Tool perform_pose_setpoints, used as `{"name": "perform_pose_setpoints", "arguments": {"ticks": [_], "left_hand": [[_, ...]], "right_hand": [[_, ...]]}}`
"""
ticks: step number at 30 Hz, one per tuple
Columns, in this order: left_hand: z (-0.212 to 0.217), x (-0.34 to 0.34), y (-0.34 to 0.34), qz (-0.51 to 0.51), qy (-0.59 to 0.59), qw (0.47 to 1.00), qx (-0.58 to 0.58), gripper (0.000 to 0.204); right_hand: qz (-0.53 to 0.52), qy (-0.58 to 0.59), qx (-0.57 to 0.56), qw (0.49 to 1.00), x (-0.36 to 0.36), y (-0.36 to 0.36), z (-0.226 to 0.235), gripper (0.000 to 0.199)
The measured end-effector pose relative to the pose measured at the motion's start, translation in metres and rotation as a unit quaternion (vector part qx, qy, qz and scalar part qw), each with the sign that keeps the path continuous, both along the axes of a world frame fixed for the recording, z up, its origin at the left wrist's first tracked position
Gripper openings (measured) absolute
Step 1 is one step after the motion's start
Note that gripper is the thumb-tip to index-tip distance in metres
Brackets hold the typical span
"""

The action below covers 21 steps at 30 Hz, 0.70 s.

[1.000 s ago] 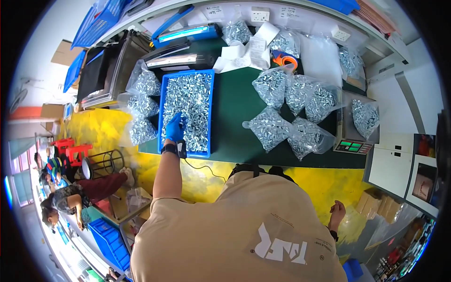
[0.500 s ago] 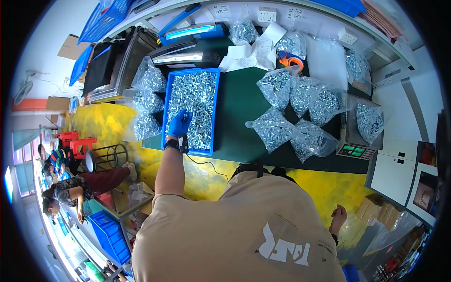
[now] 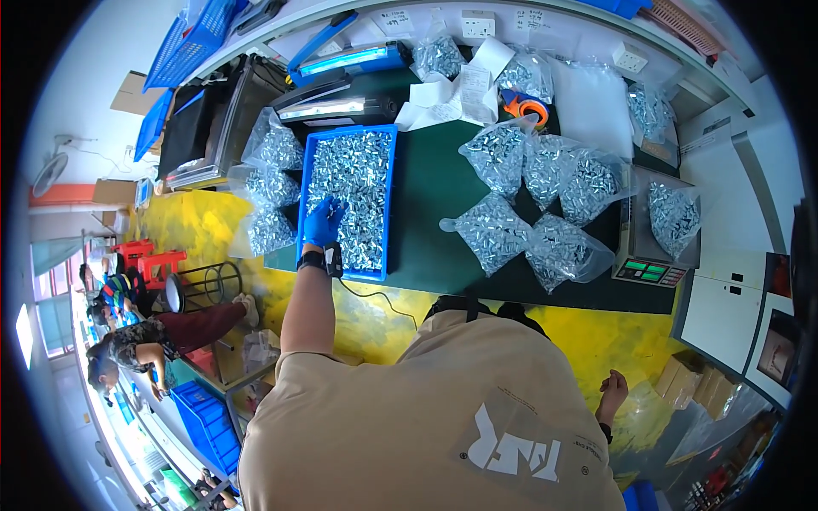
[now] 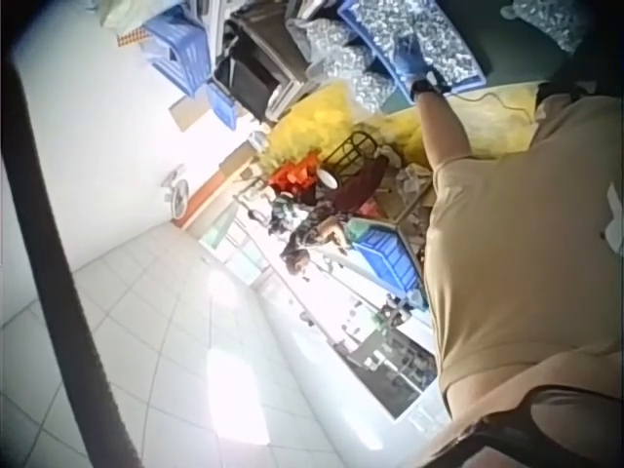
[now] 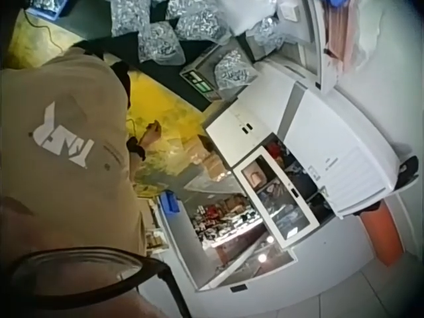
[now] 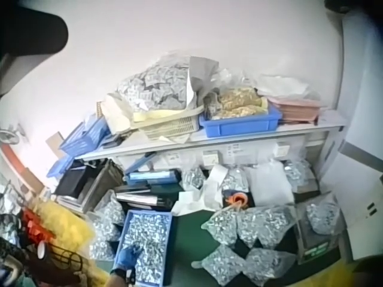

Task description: The person picks up a bag of metal fasteners from a scale and places it on the table, then fills a new plastic bag with fasteners from a blue tray and weighs it.

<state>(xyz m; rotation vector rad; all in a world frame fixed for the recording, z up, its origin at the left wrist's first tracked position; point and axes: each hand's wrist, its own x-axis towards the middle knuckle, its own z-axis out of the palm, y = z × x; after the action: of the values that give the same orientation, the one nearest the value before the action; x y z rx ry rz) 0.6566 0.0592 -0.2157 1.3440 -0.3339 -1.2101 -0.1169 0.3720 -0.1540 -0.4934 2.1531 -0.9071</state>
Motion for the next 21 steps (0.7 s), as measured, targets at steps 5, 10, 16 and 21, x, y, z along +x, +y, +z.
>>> {"name": "perform_pose_setpoints", "arguments": {"ticks": [5, 10, 16, 21], "left_hand": [[0.004, 0.0, -0.005, -0.003, -0.007, 1.0, 0.013, 0.033], [-0.006, -0.004, -0.018, -0.018, -0.093, 0.995, 0.011, 0.027], [-0.006, 0.036, -0.009, -0.12, 0.213, 0.969, -0.046, 0.018], [0.013, -0.022, -0.015, -0.103, 0.285, 0.951, -0.065, 0.018]], "right_hand": [[-0.001, -0.005, -0.005, 1.0, -0.002, 0.002, -0.009, 0.018], [-0.016, -0.017, 0.002, 1.0, -0.005, 0.012, -0.012, 0.018], [0.002, -0.021, -0.012, 1.0, -0.016, 0.007, -0.022, 0.018], [-0.006, -0.01, 0.0, 1.0, -0.023, 0.015, -0.021, 0.019]]}}
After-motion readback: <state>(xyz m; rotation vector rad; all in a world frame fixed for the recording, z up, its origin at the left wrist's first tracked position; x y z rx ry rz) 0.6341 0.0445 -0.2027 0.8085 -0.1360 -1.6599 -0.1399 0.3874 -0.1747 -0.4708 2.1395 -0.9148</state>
